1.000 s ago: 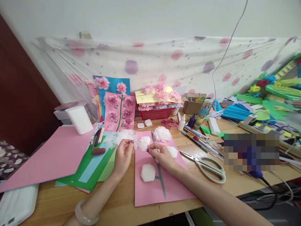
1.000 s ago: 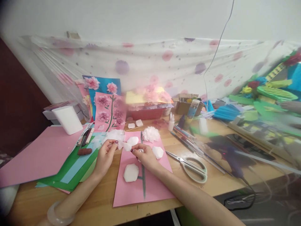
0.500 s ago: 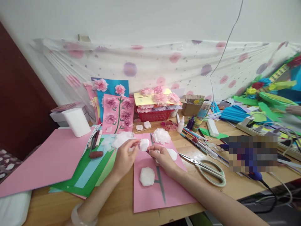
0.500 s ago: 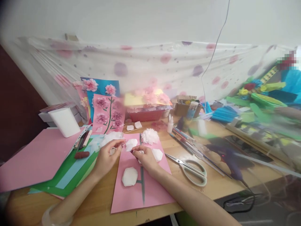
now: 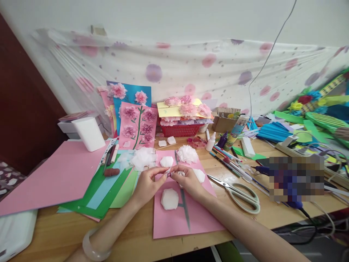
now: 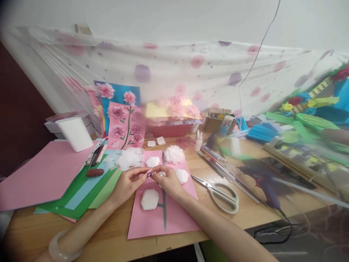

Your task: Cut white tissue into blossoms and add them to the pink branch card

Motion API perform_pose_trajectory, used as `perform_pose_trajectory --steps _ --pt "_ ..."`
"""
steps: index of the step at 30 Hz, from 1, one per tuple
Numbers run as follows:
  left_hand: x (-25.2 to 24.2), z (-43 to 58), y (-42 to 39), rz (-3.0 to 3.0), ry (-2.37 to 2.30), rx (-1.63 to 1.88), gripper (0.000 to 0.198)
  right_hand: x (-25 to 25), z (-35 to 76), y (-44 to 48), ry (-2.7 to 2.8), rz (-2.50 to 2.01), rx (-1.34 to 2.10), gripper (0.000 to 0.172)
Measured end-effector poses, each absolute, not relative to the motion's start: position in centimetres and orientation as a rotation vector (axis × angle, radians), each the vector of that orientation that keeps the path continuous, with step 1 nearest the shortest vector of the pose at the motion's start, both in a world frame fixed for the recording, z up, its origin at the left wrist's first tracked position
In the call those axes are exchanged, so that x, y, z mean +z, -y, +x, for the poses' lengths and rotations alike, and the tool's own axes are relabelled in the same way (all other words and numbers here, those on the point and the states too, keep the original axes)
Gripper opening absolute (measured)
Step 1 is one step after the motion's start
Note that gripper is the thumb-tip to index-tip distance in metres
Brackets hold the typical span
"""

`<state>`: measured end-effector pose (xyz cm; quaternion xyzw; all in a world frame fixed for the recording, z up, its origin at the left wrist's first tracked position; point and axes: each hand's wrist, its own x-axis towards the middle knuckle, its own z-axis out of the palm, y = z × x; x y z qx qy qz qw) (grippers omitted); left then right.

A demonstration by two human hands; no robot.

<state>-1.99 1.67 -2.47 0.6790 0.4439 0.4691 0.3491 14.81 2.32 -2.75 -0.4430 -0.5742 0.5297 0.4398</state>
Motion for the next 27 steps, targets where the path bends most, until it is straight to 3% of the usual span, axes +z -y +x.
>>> perform_pose_trajectory --steps 13,20,27 --pt "-2.59 -2.06 -1.78 1.710 -1.246 1.208 0.023 -3.02 14.68 -2.41 1.437 -1.107 1.292 0.020" --pt "-2.76 -2.11 -1.61 1.661 -1.201 1.170 0.019 -3.18 14.57 -2.26 1.442 -1.092 1.323 0.028" --pt "-2.63 -2.04 -1.71 1.545 -1.266 1.325 0.018 -3.35 14.56 -2.38 1.413 -1.112 1.343 0.021"
